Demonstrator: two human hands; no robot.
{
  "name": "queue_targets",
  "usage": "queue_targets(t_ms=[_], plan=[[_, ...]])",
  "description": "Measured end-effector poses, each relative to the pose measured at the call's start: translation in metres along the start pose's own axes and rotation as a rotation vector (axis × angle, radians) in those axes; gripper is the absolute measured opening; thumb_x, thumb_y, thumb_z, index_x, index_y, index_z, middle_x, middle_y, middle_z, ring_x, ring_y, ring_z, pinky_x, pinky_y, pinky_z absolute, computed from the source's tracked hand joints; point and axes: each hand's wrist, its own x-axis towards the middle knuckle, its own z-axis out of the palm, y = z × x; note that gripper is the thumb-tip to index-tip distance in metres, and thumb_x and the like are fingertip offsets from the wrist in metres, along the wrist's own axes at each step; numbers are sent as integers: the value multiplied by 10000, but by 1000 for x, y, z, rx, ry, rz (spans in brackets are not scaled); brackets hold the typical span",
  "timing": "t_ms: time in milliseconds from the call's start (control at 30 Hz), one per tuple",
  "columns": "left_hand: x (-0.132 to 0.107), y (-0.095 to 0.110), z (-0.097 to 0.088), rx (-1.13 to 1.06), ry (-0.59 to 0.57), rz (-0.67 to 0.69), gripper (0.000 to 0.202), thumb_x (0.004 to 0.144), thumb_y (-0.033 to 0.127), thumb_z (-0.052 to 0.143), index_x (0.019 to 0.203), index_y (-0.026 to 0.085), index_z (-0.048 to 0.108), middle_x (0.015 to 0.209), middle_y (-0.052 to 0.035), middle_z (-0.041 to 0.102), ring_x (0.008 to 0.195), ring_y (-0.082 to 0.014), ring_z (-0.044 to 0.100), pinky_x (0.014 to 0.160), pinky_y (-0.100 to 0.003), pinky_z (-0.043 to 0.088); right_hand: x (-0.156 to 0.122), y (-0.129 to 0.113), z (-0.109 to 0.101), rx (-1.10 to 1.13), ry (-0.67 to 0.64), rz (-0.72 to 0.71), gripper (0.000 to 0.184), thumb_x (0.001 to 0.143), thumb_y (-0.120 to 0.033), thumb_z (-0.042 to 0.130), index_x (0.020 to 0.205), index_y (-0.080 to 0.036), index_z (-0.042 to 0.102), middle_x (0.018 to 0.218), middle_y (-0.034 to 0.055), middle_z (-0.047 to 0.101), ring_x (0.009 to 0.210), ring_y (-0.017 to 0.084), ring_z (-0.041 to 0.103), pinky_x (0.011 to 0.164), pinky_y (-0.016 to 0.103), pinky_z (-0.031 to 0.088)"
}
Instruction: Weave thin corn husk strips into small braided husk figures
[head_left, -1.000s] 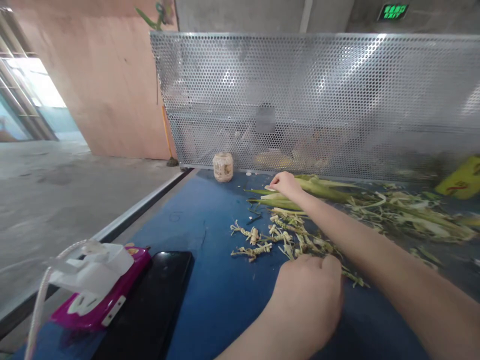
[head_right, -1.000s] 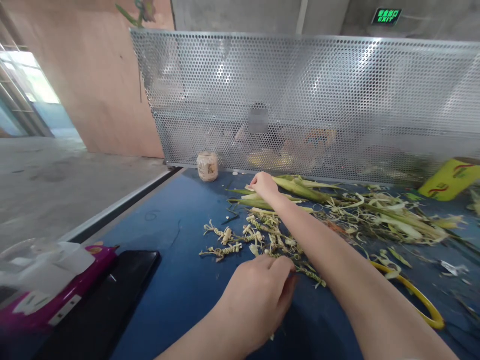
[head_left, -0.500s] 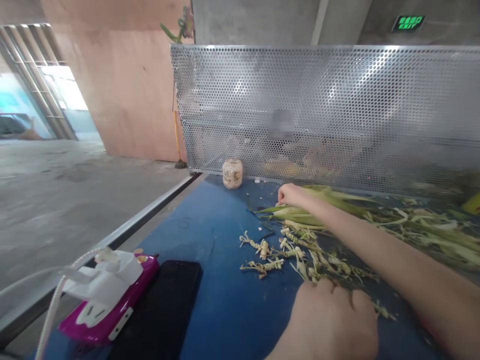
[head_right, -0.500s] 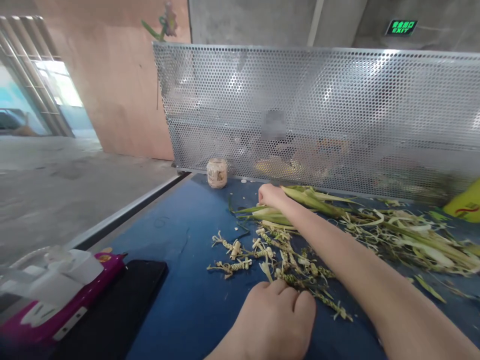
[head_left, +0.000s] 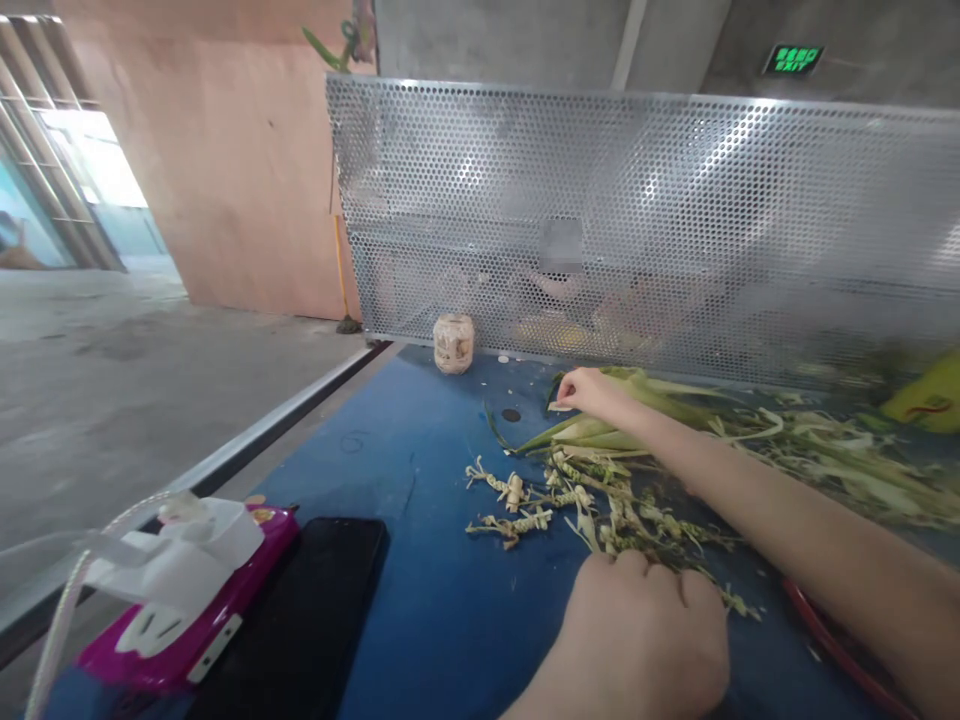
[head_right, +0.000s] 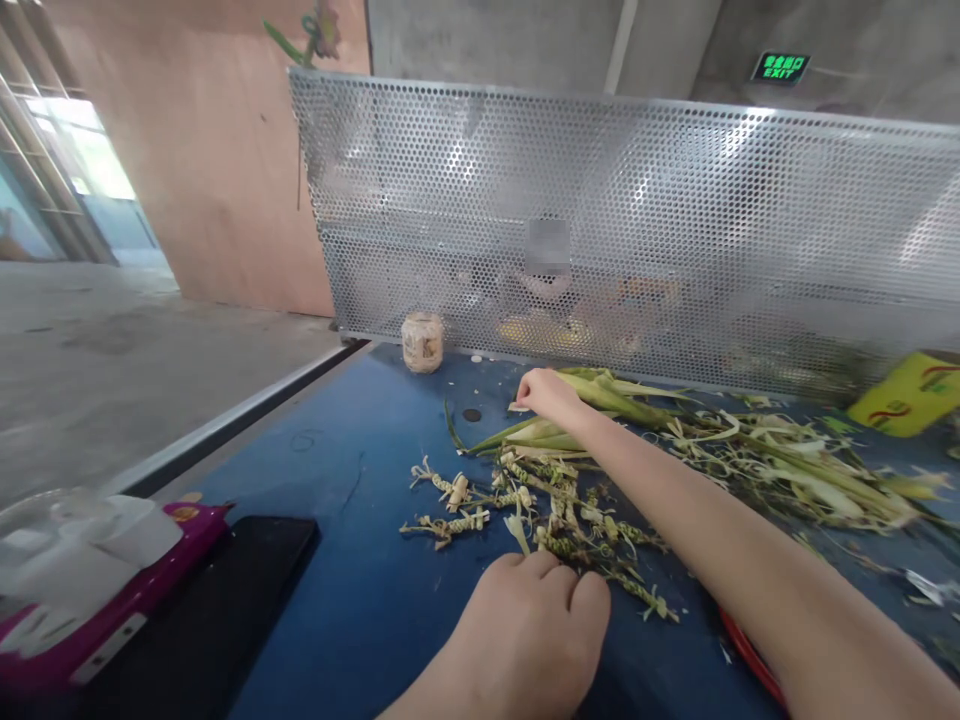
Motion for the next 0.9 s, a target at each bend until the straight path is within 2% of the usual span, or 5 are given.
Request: queue_targets(t_ms=[133, 267, 367, 667, 900], plan=[[0, -1, 7, 71, 140, 18, 167, 806, 185, 420, 672, 127, 502, 602, -37, 609, 518, -191, 584, 374, -283, 409, 29, 0, 3, -6, -35, 94, 270, 836, -312, 477, 1048, -154, 532, 1066, 61, 548, 924, 171, 548, 776, 358, 463], [-1, -1, 23, 146, 450, 38, 177, 750, 217, 501, 596, 134, 478, 490, -12, 561, 393, -168, 513, 309, -270, 324, 46, -7, 8, 7, -87, 153, 291, 829, -301, 492, 1082, -158, 514, 1090, 68, 535, 942, 178, 543, 777, 359, 463], [0, -1, 27, 175, 554, 13, 195, 736, 236, 517, 575, 136, 468, 462, -7, 538, 371, -163, 491, 306, -276, 304, 50, -13, 13, 24, -143, 167, 288, 830, -300, 490, 1080, -160, 515, 1087, 65, 536, 937, 176, 545, 773, 358, 465], [-1, -1, 22, 185, 532, 31, 183, 736, 233, 517, 595, 127, 471, 476, -12, 540, 382, -164, 495, 311, -276, 298, 50, 4, 17, 51, -160, 163, 288, 835, -309, 478, 1075, -156, 520, 1093, 63, 535, 935, 181, 543, 777, 363, 465], [0, -1, 8, 100, 217, 30, 151, 774, 204, 477, 668, 107, 520, 575, -44, 608, 465, -194, 560, 341, -290, 391, 38, 8, 21, 91, -155, 16, 251, 837, -322, 470, 997, -153, 564, 1044, 46, 566, 890, 167, 556, 757, 335, 471]])
